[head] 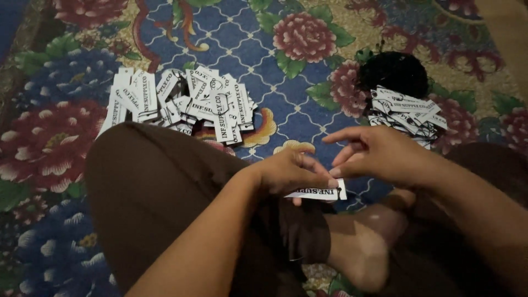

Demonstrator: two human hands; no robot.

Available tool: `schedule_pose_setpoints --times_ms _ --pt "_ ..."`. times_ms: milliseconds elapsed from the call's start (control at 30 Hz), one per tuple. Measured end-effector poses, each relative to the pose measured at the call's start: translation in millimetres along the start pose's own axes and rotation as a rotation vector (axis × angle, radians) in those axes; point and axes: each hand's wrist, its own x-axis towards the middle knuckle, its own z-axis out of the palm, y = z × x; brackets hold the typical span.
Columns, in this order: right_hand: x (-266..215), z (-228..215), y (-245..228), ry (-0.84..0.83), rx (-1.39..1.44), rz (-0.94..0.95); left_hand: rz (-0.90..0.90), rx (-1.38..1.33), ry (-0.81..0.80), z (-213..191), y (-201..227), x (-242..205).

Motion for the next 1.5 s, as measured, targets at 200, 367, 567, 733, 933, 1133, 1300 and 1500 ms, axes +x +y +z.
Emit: schedule_pose_setpoints --times_ms 200,367,567,733,933,1133,1300,1500 --pt "-9 20 3 0.246 -0.04 -0.108 0.113 -0.06 0.199 11 -7 1" --pt "-3 44 31 0.467 -0.17 -0.131 0.098 -0.037 0.364 10 -9 14" --pt "-6 63 47 0.581 -0.225 -0.087 0.011 0.207 0.481 13 -21 22" --pt "-11 78 50 0.633 -0.337 -0.305 -0.054 0.313 0.53 18 -15 16" --pt "-15 80 46 0.642 -0.29 -0.359 -0.087 0.28 0.514 15 -22 19" --pt "-19 85 29 0.516 -0.243 -0.214 -0.105 0.317 0.452 14 -24 24" --pt "-2 96 45 0.518 -0.238 -0.091 -0.109 0.583 0.424 14 -26 23" --pt "25 103 72 0.432 -0.117 0.128 -0.079 0.731 0.412 12 -23 16"
